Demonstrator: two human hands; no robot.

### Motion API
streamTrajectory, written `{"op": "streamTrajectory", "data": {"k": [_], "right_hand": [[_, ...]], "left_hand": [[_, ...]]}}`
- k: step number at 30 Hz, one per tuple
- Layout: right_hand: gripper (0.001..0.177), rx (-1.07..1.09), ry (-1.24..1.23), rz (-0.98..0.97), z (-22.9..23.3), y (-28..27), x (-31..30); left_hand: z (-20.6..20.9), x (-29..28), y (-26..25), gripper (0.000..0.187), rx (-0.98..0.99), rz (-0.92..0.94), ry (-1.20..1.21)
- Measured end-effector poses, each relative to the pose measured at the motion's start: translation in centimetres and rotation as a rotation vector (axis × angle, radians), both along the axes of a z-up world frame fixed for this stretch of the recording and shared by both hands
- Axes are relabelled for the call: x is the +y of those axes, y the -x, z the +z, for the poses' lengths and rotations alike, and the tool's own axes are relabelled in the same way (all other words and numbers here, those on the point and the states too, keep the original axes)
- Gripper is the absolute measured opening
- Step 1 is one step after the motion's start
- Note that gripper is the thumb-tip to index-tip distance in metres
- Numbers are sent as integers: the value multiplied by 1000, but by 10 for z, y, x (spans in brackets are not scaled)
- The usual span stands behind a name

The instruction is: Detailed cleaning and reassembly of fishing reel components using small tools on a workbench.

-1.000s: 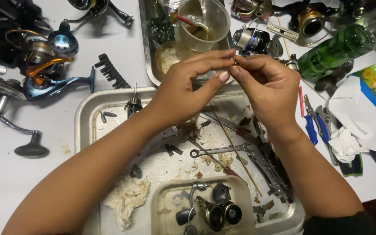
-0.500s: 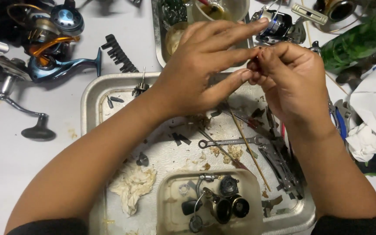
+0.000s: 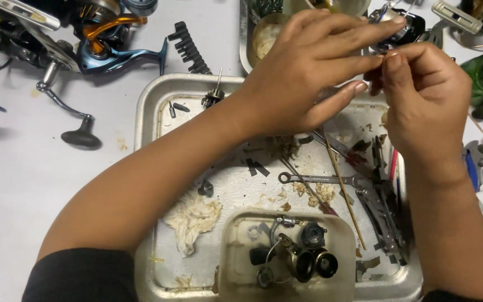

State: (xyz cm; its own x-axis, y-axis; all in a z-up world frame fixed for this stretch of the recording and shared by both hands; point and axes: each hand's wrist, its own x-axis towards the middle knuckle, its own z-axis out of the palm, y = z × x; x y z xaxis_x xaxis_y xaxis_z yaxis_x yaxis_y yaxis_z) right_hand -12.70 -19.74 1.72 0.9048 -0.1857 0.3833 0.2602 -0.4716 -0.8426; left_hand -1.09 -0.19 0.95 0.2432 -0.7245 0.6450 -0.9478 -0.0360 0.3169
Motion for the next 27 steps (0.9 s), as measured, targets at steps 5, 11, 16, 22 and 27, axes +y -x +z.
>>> {"op": "streamTrajectory", "data": {"k": [5,11,16,22,27], "right_hand": [[17,28,-409,23,-2,-2,1],[20,-270,202,-62,14,1,22],[16,-422,628,-20,25,1,35],[18,-389,574,-6,24,1,35],[12,-469,460,-16,21,-4,37]], "left_hand": [[0,-2,6,39,92,3,61],[18,-4,16,28,662,-122,186],[27,-2,21,15,1011,-12,100],[40,2,26,9,1304,-36,-9],[32,5,26,14,1428,-143,61]]}}
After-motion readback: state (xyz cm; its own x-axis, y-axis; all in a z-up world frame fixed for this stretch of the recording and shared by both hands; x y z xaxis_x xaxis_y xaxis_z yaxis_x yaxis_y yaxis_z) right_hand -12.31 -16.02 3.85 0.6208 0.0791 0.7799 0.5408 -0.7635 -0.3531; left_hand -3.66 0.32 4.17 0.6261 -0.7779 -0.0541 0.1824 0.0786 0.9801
